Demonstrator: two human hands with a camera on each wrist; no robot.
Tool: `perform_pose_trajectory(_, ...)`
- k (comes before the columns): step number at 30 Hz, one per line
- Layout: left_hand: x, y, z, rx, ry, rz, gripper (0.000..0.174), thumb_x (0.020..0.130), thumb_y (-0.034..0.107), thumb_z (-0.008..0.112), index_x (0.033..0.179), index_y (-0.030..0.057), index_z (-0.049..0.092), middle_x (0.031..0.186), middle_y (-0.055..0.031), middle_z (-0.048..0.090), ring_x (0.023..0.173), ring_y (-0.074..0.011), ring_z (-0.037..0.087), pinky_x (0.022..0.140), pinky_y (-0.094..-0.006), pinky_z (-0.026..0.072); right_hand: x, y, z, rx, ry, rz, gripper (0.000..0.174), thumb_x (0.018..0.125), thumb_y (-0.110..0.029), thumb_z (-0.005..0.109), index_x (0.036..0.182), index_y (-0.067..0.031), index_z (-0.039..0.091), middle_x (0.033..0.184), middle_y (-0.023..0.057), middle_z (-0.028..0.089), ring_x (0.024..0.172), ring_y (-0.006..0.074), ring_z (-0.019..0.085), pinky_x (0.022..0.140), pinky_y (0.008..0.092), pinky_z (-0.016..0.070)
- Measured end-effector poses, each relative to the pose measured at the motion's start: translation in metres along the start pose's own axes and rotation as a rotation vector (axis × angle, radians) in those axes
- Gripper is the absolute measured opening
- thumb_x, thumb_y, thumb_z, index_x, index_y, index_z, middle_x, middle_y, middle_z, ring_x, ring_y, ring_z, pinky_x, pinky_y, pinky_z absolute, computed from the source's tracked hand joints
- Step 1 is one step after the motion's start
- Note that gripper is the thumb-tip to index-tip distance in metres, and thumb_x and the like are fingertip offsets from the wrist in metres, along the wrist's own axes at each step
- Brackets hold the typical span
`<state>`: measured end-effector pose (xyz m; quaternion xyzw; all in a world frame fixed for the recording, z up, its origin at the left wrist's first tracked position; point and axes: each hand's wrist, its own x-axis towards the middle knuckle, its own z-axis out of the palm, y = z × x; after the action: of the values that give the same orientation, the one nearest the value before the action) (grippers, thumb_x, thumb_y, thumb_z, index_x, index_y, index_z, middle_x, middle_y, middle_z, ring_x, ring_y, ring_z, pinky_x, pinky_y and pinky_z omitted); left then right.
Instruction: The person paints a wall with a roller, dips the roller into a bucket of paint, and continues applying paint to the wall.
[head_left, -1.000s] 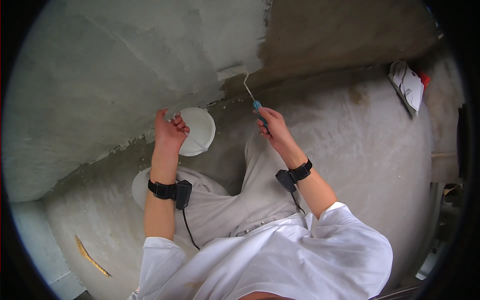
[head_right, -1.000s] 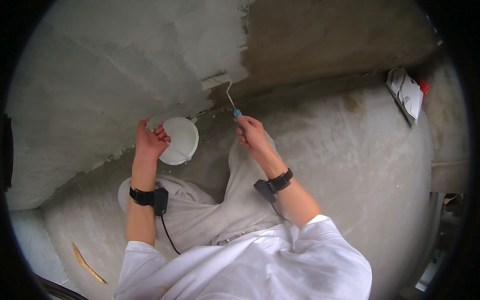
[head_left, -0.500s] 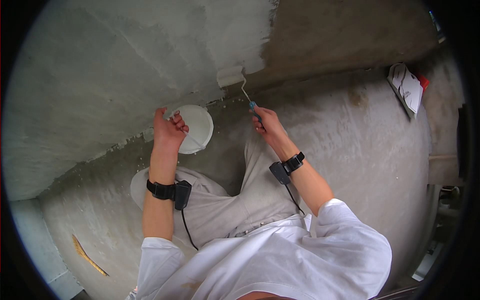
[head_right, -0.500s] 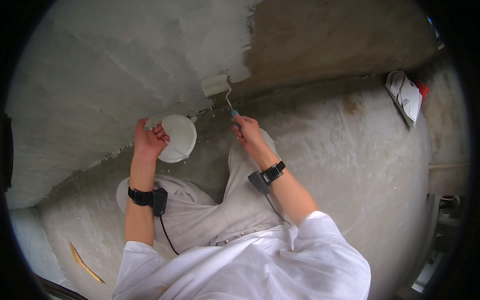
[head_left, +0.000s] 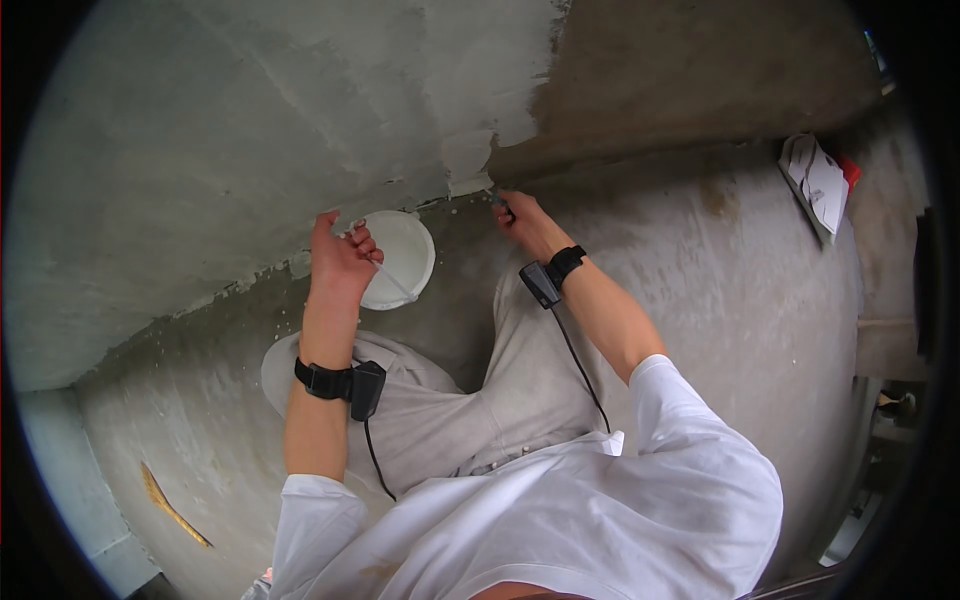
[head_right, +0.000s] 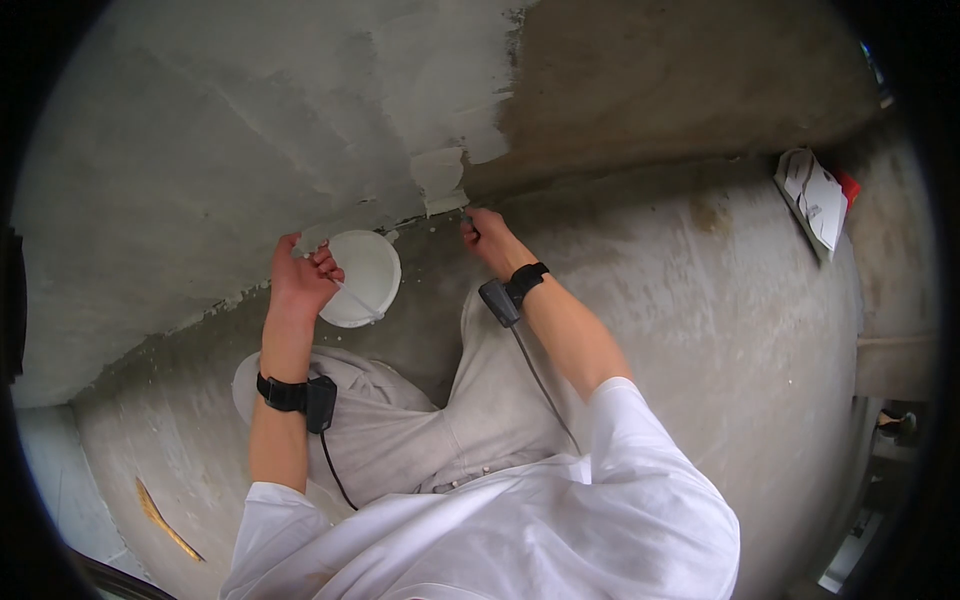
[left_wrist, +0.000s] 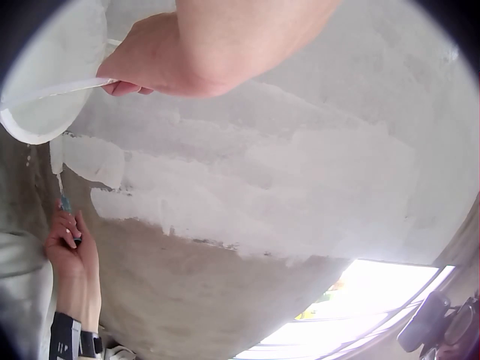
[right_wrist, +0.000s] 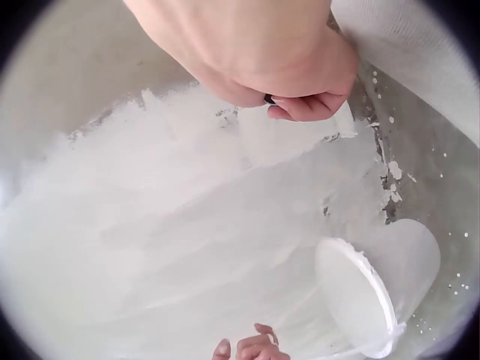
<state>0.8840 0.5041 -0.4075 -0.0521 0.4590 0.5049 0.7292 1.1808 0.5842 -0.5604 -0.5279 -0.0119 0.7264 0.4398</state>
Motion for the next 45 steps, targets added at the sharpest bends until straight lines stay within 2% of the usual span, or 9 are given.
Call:
perform_pose_trajectory(9,0.000,-0.002,0.000,0.018,0.020,0.024,0.032,0.083,0.039,0.050,0.079,0.0069,0.046,0.062,0.0032,0.032,0.054,-0.0109,0.027,0.056,-0.0280,0.0259,0.075,0.021,-0.024,0.054,0.017,0.036,0.012,0.092,-0.007,0.053,0.096,-0.0091,0.042,0.077,0.0054,0.043,0.054,0.0131,0.045,0.039,0.0214,0.0277)
perform_pose_trajectory(11,0.000,-0.003,0.002,0.027,0.030,0.042,0.032,0.083,0.039,0.051,0.080,0.0068,0.046,0.062,0.0032,0.032,0.054,-0.0110,0.027,0.056,-0.0282,0.0260,0.053,0.018,-0.015,0.035,0.011,-0.037,0.012,0.092,-0.006,0.053,0.096,-0.0083,0.042,0.078,0.0053,0.043,0.054,0.0130,0.046,0.039,0.0213,0.0270)
perform_pose_trajectory(15,-0.001,0.000,0.000,-0.013,0.024,0.019,0.032,0.083,0.038,0.051,0.081,0.0063,0.046,0.062,0.0032,0.032,0.054,-0.0112,0.028,0.057,-0.0284,0.0260,0.011,0.007,-0.005,0.019,-0.016,0.024,0.014,0.093,-0.007,0.051,0.101,-0.0059,0.039,0.078,0.0064,0.043,0.054,0.0100,0.043,0.038,0.0195,0.0266)
perform_pose_trajectory(21,-0.002,-0.002,0.003,-0.008,0.035,0.019,0.032,0.083,0.038,0.051,0.082,0.0060,0.047,0.063,0.0030,0.032,0.054,-0.0116,0.028,0.057,-0.0287,0.0256,0.015,0.009,-0.007,-0.013,-0.032,0.059,0.014,0.093,-0.007,0.050,0.101,-0.0044,0.039,0.078,0.0068,0.044,0.055,0.0102,0.044,0.038,0.0202,0.0275)
perform_pose_trajectory(23,-0.001,-0.001,0.002,-0.001,0.022,0.016,0.032,0.084,0.038,0.051,0.082,0.0059,0.047,0.063,0.0029,0.032,0.054,-0.0117,0.028,0.057,-0.0289,0.0256,0.022,0.015,-0.003,-0.044,-0.008,0.037,0.008,0.093,-0.006,0.049,0.096,-0.0056,0.042,0.076,0.0058,0.045,0.055,0.0129,0.048,0.039,0.0220,0.0297)
perform_pose_trajectory(36,-0.004,0.000,0.002,-0.012,0.011,0.010,0.033,0.085,0.038,0.050,0.081,0.0047,0.048,0.062,0.0023,0.034,0.055,-0.0119,0.029,0.058,-0.0288,0.0265,0.043,0.022,0.007,-0.186,0.038,0.045,0.005,0.095,-0.007,0.046,0.096,-0.0061,0.042,0.071,0.0040,0.045,0.054,0.0108,0.045,0.038,0.0216,0.0292)
perform_pose_trajectory(39,-0.002,0.000,0.000,-0.023,0.010,0.015,0.033,0.084,0.038,0.051,0.081,0.0053,0.048,0.062,0.0023,0.034,0.055,-0.0120,0.029,0.057,-0.0286,0.0264,0.040,0.021,-0.002,-0.218,-0.076,0.012,0.007,0.093,-0.005,0.048,0.096,-0.0034,0.043,0.076,0.0071,0.045,0.054,0.0128,0.045,0.039,0.0230,0.0280)
perform_pose_trajectory(41,-0.002,-0.001,0.001,-0.027,0.013,0.017,0.032,0.084,0.037,0.051,0.080,0.0057,0.048,0.063,0.0024,0.034,0.055,-0.0119,0.029,0.057,-0.0286,0.0264,0.015,0.012,0.001,-0.111,-0.051,0.030,0.012,0.094,-0.010,0.051,0.098,-0.0044,0.041,0.067,0.0036,0.045,0.051,0.0096,0.042,0.037,0.0210,0.0249)
perform_pose_trajectory(45,-0.005,-0.005,0.004,-0.023,0.056,0.074,0.030,0.084,0.036,0.052,0.080,0.0067,0.047,0.063,0.0024,0.034,0.056,-0.0118,0.029,0.057,-0.0288,0.0262,-0.002,0.008,-0.008,-0.085,-0.093,-0.025,0.013,0.094,-0.011,0.052,0.096,-0.0023,0.043,0.067,0.0026,0.045,0.051,0.0082,0.041,0.038,0.0199,0.0238)
